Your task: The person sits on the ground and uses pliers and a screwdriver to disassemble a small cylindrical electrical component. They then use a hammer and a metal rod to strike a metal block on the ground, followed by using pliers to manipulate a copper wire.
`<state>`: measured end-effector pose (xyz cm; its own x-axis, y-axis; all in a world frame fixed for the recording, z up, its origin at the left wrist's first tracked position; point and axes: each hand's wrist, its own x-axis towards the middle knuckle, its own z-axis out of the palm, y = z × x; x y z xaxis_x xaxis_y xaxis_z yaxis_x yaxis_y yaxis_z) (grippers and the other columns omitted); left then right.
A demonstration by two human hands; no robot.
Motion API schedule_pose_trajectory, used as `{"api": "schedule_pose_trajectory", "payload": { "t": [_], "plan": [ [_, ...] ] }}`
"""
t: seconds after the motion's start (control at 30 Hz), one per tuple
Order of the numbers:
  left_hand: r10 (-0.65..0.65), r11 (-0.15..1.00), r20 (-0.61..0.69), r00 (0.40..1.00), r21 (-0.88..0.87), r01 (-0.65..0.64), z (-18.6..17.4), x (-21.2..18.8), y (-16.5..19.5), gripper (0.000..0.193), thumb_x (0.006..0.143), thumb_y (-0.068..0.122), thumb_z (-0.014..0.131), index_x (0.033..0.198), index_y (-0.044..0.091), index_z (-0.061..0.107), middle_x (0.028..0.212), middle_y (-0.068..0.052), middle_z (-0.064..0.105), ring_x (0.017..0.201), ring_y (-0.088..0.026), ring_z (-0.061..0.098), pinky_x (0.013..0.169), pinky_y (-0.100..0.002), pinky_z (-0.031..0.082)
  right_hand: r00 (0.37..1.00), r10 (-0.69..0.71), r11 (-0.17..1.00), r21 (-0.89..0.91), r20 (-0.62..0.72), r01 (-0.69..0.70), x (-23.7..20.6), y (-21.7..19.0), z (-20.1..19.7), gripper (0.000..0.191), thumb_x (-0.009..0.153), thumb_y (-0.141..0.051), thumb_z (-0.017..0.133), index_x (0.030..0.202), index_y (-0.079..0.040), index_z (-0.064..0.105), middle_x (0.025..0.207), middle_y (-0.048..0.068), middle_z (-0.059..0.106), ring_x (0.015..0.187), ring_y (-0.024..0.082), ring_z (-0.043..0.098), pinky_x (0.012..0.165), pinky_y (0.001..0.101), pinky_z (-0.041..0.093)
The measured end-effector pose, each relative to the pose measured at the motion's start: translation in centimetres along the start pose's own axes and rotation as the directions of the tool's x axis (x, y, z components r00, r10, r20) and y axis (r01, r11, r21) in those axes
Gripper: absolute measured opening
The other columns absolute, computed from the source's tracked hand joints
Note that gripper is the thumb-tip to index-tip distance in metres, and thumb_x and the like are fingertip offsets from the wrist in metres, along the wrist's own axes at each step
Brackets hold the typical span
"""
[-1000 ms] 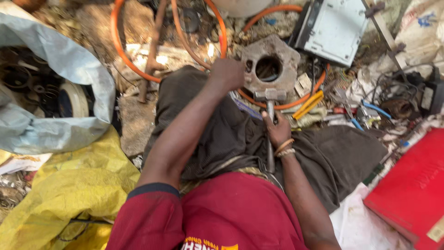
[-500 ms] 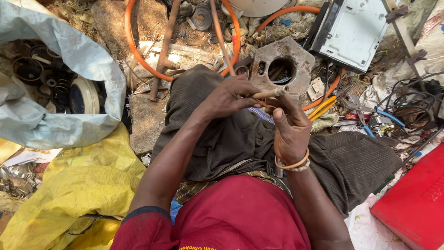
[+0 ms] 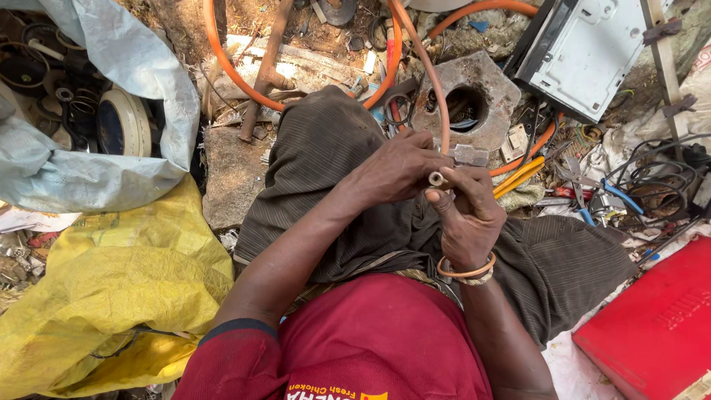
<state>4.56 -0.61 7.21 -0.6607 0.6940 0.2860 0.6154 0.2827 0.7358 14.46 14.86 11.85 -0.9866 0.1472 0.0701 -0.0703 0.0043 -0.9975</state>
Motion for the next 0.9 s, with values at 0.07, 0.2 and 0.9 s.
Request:
{"api": "schedule_pose_trajectory", "payload": {
  "t": [0.07, 0.2, 0.9],
  "plan": [
    [0.041, 0.999, -0.021, 0.999, 0.035, -0.040, 0.1, -0.1, 0.2, 0.018, 0.083, 0.015, 0.073, 0.100, 0.016, 0.069, 0.092, 0.004, 0.069, 0.094, -0.024, 0.056, 0.082, -0.040, 0.044, 0.999, -0.022, 1.000, -0.012, -0.028, 0.022, 0.2, 0.3, 0.0, 0.035, 0.092, 0.003, 0.083, 0.125, -0.004, 0.072, 0.121, 0.003, 0.060, 0.106, 0.011, 0.062, 0.097, 0.0240, 0.054],
    [-0.043, 0.984, 0.008, 0.999, 0.174, 0.041, 0.7, -0.3, 0.4, 0.012, 0.087, 0.022, 0.073, 0.095, 0.015, 0.069, 0.087, 0.006, 0.069, 0.097, -0.021, 0.058, 0.085, -0.042, 0.042, 0.999, -0.034, 0.999, -0.009, -0.012, 0.034, 0.7, 0.5, -0.3, 0.032, 0.092, 0.002, 0.082, 0.121, -0.004, 0.071, 0.125, 0.004, 0.058, 0.112, 0.012, 0.062, 0.098, 0.0252, 0.057],
    [-0.091, 0.874, -0.082, 0.992, 0.471, 0.119, 1.9, -1.4, -1.2, 0.018, 0.077, 0.025, 0.075, 0.088, 0.013, 0.067, 0.089, -0.004, 0.065, 0.108, -0.027, 0.062, 0.111, -0.060, 0.033, 0.866, -0.135, 0.869, 0.363, -0.482, 0.337, -0.3, -7.4, -21.9, 0.021, 0.117, -0.013, 0.059, 0.134, 0.000, 0.056, 0.113, 0.014, 0.065, 0.095, 0.019, 0.067, 0.083, 0.0283, 0.058]
  ]
}}
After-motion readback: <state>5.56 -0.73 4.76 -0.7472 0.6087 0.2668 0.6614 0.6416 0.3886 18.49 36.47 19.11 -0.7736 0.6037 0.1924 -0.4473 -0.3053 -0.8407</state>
